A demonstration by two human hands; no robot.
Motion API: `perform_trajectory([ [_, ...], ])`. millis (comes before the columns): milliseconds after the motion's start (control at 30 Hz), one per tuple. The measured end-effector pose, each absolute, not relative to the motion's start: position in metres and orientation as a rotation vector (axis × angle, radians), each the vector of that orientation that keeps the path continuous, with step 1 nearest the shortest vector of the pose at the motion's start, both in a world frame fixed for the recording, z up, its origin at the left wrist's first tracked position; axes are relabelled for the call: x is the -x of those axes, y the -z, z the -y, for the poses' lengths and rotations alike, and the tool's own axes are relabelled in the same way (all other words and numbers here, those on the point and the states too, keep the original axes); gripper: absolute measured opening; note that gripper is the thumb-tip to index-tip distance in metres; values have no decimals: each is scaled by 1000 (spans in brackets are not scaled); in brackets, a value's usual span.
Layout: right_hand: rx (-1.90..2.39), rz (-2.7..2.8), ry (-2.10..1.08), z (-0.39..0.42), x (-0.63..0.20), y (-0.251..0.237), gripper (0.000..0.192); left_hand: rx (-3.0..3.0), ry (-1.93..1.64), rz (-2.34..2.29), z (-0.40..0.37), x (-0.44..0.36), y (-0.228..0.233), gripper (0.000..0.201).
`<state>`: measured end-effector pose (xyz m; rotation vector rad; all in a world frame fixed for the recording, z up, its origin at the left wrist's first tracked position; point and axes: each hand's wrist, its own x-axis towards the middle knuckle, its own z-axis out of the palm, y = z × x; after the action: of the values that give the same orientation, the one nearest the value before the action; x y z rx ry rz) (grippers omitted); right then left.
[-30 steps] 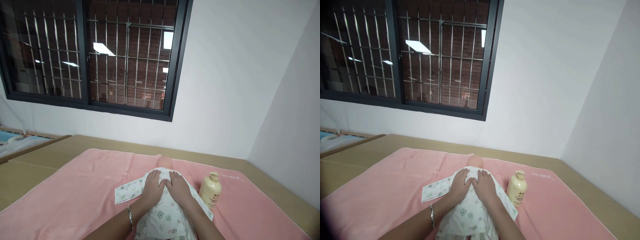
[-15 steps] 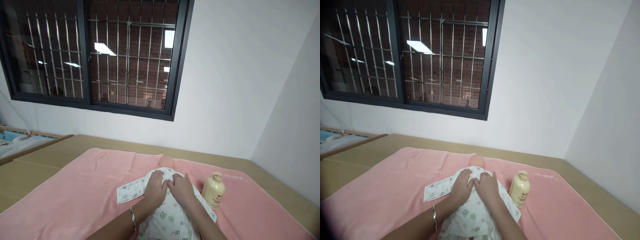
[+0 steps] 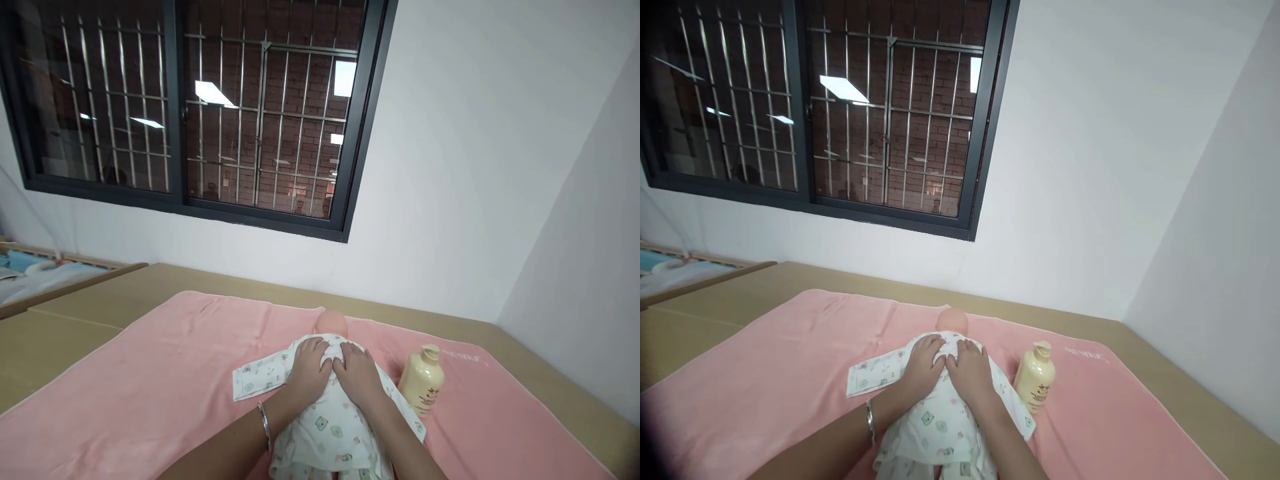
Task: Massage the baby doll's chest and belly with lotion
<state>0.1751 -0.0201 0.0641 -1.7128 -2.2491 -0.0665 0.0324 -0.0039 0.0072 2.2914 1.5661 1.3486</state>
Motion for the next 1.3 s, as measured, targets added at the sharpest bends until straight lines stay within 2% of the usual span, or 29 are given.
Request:
perform_trajectory([
  [233, 1863, 2227, 310, 38, -159, -70, 31, -2219, -1586, -1620, 14, -34, -3, 23],
  [567, 1835, 2227, 127, 23, -172, -66, 38, -2341, -1293, -1705, 8, -31, -2, 38],
  [733, 1803, 2240, 70, 16, -175, -59, 47, -2333, -1202, -1652, 5, -29, -2, 39],
  [933, 1870, 2247, 230, 32, -163, -65, 40, -2287, -1333, -1610, 10, -28, -4, 32],
  [1033, 1908, 2258, 274, 35, -160, -64, 41, -2258, -1284, -1630, 11, -28, -8, 31],
  [1300, 1781, 2274, -64, 9, -180, -53, 52, -2310, -1182, -1692, 5, -29, -9, 39],
])
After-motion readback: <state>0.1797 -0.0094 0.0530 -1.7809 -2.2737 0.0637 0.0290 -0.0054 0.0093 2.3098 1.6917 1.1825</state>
